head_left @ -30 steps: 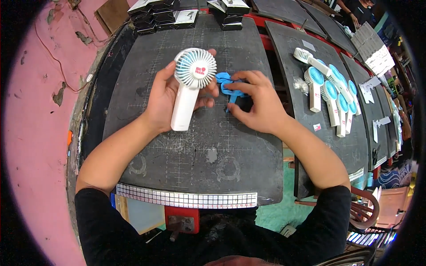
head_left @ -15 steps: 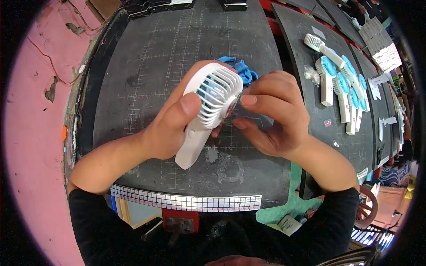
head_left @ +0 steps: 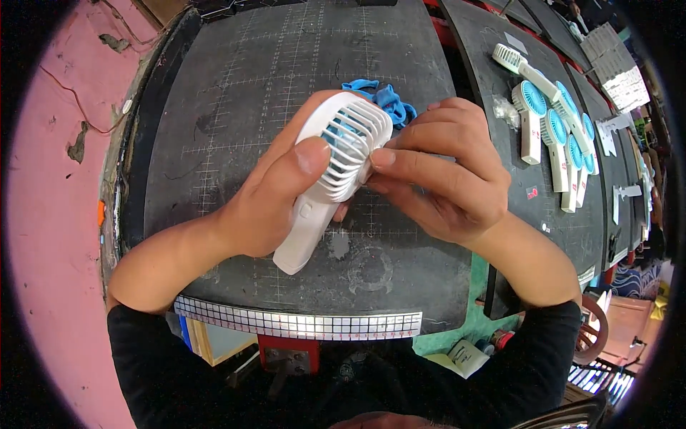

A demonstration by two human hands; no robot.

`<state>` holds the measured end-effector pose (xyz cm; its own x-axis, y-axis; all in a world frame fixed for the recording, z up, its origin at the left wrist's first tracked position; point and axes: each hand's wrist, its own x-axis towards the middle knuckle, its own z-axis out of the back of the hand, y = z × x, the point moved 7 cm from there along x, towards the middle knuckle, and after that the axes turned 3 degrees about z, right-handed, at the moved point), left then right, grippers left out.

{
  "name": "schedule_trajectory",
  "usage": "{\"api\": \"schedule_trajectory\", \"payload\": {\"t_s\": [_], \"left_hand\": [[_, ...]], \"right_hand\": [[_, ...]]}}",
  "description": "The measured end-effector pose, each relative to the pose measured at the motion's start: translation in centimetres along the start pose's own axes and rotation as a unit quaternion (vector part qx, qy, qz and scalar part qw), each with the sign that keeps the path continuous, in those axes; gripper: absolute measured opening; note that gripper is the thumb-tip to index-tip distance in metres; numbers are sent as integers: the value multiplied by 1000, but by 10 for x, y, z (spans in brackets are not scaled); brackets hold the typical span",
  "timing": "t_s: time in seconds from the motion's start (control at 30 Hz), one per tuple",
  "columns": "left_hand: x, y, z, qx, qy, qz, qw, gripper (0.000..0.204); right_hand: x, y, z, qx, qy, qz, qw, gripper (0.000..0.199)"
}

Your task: Assembling portable fans by applying stickers and cleaning the fan blades.

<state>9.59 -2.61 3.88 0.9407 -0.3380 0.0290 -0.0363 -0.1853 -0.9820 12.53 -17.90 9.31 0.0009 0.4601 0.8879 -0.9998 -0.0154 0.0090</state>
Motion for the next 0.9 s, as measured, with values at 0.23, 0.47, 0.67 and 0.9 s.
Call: {"api": "schedule_trajectory", "payload": {"t_s": [0.23, 0.47, 0.67, 0.9], "left_hand": [[2, 6, 2, 29, -23, 41, 998, 58], [4, 14, 6, 28, -12, 71, 997, 53], [4, 19, 5, 9, -5, 102, 995, 53], [3, 20, 6, 21, -38, 130, 991, 65]], "right_hand": [[-3, -8, -6, 59, 34, -44, 997, 29], [-7, -13, -13, 51, 59, -56, 995, 29], [-11, -14, -14, 39, 56, -46, 997, 29], [-9, -12, -11, 35, 57, -30, 997, 30]]}}
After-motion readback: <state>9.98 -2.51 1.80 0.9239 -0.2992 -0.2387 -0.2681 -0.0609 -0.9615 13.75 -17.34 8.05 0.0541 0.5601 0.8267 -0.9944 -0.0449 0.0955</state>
